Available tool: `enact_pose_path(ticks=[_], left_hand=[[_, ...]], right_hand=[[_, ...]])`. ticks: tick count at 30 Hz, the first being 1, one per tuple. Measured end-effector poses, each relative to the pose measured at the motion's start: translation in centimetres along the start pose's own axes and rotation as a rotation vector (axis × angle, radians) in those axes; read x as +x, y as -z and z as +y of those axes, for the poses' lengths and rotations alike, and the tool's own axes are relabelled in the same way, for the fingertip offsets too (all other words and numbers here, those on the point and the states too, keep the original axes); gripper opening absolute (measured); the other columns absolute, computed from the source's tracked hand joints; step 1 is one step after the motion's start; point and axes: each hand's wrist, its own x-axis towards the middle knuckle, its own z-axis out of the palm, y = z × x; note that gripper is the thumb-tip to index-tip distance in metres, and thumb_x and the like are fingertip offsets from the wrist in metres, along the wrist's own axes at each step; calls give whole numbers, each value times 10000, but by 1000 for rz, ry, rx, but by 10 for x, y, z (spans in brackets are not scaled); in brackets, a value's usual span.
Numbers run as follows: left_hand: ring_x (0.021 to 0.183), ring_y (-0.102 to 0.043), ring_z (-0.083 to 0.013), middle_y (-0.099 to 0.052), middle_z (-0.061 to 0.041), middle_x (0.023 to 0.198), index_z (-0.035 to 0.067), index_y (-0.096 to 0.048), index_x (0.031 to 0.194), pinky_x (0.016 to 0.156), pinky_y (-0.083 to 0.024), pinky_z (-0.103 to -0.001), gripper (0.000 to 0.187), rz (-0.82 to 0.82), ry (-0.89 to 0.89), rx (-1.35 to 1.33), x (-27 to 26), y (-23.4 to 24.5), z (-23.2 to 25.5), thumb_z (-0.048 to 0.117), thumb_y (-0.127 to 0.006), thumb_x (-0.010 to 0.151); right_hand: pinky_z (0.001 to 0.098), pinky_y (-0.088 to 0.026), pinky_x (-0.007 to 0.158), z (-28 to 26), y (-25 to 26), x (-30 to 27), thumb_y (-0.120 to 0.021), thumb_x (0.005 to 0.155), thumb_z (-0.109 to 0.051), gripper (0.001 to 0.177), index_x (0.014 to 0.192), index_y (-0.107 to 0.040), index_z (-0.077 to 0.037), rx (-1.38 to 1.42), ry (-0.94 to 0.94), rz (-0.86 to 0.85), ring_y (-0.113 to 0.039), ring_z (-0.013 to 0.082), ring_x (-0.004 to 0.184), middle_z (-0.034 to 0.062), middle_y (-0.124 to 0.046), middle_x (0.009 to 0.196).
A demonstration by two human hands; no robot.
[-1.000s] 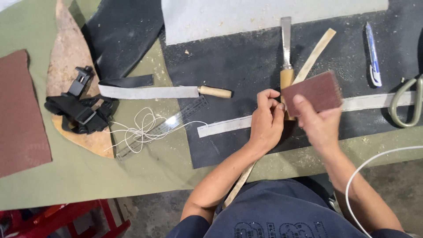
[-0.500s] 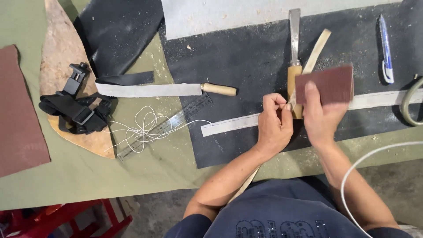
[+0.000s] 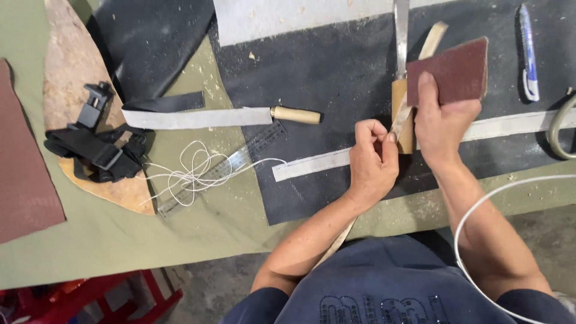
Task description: A person uses a piece of sandpaper to smooth the surface of a long, thin wooden strip on a workshop table.
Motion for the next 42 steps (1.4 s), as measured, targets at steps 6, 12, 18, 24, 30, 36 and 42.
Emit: enact_pose_path(ticks=[6,12,18,24,30,36,42], left_hand=[[589,-456,-118,-442,4,750,120,-391,1002,550,-377,-312,127,26,-15,-20,1,1,-2,71,-507,1011],[558,-409,-99,-400,24,739,127,-378,957,514,-342,-310,127,16,-25,-27,2,2,4,92,-496,987],[559,-438,-138,-445,12,734,139,-397,995,567,-375,-339,121,20,40,20,1,0,-2,165,-512,1019],[716,-683,-436,-625,-134,764,129,-443,1018,560,-515,-440,155,144,-63,54,0,-9,-19,114,-593,980],[552,-424,-98,-425,32,725,140,-385,993,539,-362,-305,126,12,16,-25,1,2,-1,147,-504,1032],[602,-387,-95,-380,24,773,139,-368,947,565,-345,-294,151,48,-21,-54,2,1,3,77,-502,978],[555,-431,-99,-439,18,722,129,-391,990,528,-367,-305,152,36,-17,-37,0,0,-3,44,-517,992]], right_hand=[[357,-563,812,-16,11,-27,-624,1116,-85,145,1201,-550,6,-19,-73,5,-619,262,966,133,-602,1066],[343,-449,545,33,14,7,-783,1174,-251,434,835,-726,15,-399,92,44,-676,152,726,54,-712,785],[309,-570,818,-15,24,-33,-689,1080,-337,449,1281,-501,18,-170,-270,-81,-665,269,981,133,-657,1099],[414,-488,688,38,1,-7,-774,1038,51,49,1056,-751,91,-182,338,-47,-703,402,1011,265,-698,847],[397,-570,883,-7,14,-28,-699,1135,-167,211,1173,-600,15,-61,-25,-90,-666,266,1006,141,-667,1107],[334,-476,614,17,-1,5,-726,1140,-160,277,905,-673,-22,-85,-44,-33,-614,129,770,13,-643,828],[393,-554,987,-2,14,-25,-666,1100,-115,237,1267,-540,-3,45,-68,-115,-625,279,1088,162,-623,1200]])
